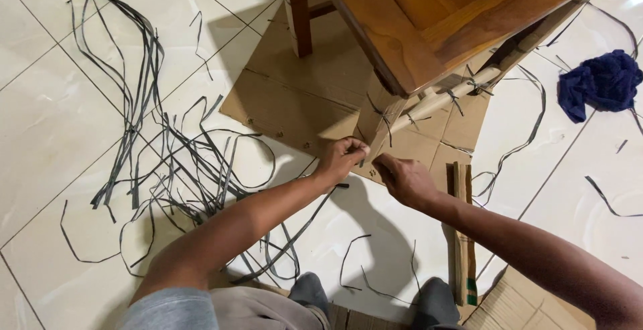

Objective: Wrapping the legs of a wooden table with cardboard and securing them with plastic binding strips

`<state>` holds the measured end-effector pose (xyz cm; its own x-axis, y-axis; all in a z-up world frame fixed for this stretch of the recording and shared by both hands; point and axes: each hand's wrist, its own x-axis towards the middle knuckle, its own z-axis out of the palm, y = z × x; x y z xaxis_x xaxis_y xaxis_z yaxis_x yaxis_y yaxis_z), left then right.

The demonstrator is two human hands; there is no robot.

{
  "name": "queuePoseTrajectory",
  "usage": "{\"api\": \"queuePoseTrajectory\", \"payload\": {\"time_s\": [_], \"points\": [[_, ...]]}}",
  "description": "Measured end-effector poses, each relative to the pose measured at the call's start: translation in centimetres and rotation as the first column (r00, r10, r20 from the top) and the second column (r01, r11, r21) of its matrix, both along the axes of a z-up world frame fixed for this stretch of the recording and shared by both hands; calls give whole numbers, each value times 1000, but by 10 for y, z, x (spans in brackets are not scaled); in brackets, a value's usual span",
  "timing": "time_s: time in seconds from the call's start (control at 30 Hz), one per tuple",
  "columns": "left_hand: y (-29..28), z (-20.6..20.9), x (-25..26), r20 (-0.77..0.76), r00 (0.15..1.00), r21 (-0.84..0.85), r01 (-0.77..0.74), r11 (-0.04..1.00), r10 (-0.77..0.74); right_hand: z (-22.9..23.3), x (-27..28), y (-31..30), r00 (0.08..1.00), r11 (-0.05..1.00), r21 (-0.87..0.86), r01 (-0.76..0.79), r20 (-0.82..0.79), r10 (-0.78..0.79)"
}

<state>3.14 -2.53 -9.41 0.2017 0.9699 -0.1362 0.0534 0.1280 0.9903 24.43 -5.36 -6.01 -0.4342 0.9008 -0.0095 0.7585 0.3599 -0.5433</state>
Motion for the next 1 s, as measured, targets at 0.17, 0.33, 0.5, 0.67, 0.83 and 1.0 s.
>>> {"api": "queuePoseTrajectory", "payload": {"time_s": [0.17, 0.33, 0.5, 0.67, 0.83, 1.0], "points": [[17, -26, 17, -30, 1000, -43, -1, 999, 0, 25, -16, -4, 1000, 996, 81, -27, -1, 27], [13, -7, 18, -141, 990, -87, 6, 996, -18, 17, -9, -5, 999, 990, 131, -53, 10, 52], [11, 5, 19, -73, 997, -111, -19, 994, 10, 14, -10, -7, 999, 989, 142, -39, -12, 41], [10, 13, 17, -15, 1000, -142, 1, 990, -3, 12, -17, -4, 996, 981, 179, -77, -26, 83], [4, 33, 9, 78, 995, -227, 73, 971, -57, 9, -12, -5, 995, 985, 141, -101, 17, 100], [-5, 28, 1, 33, 999, -165, 43, 985, -38, 19, -5, -7, 991, 987, 127, -98, -75, 108]]}}
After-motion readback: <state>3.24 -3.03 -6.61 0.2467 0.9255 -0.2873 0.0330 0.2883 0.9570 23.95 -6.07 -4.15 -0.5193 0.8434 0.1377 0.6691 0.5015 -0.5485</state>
